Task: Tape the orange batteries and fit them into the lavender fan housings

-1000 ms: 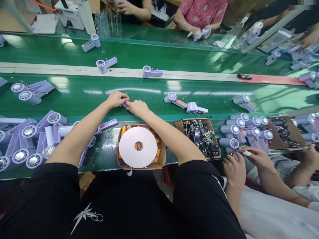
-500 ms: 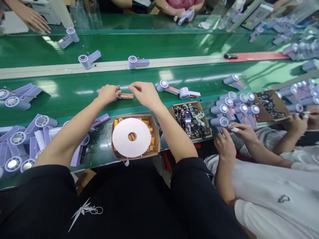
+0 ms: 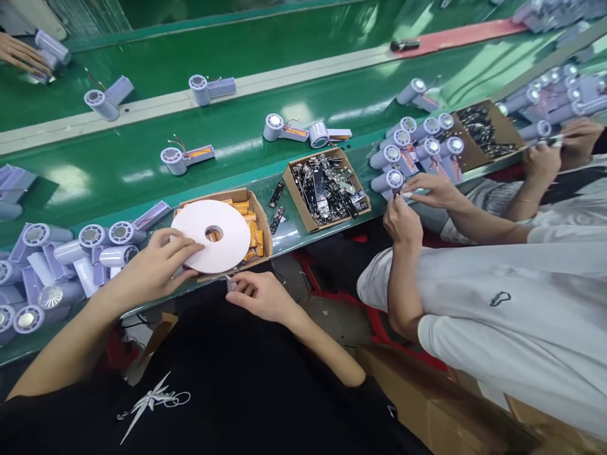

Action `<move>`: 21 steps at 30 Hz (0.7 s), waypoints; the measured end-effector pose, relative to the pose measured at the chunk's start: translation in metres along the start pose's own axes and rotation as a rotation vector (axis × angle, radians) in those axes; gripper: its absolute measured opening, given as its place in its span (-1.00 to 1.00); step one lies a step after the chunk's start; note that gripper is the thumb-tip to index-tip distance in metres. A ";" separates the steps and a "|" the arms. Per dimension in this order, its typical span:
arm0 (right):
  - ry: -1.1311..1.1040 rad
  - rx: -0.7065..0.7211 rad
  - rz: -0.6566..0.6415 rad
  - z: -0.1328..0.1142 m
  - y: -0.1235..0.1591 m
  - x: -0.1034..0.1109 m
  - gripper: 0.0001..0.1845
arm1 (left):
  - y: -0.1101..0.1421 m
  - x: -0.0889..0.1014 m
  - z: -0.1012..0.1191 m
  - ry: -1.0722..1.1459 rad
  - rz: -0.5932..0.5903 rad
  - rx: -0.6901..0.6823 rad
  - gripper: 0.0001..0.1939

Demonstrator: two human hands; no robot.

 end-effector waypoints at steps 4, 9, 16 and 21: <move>0.298 0.067 -0.114 -0.002 -0.020 -0.016 -0.59 | -0.023 0.005 0.002 -0.081 -0.180 0.004 -0.21; 0.280 0.307 0.121 -0.005 -0.006 -0.003 -0.46 | 0.005 0.026 0.002 -0.076 0.016 0.029 -0.25; 0.139 0.303 -0.432 -0.023 -0.010 -0.034 -0.63 | 0.078 0.021 0.014 -0.162 0.381 0.298 -0.07; 0.661 0.193 -0.469 -0.041 -0.049 -0.031 -0.76 | 0.107 -0.005 -0.002 -0.102 0.510 0.634 -0.05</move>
Point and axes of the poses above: each hand's wrist, its own y-axis away from the middle knuckle, its own x-axis out of the back of the hand, z = x × y, the point moved 1 cm from there along -y, towards the middle knuckle, and after that the axes turned 14 degrees about -y, right-handed, at the moved point
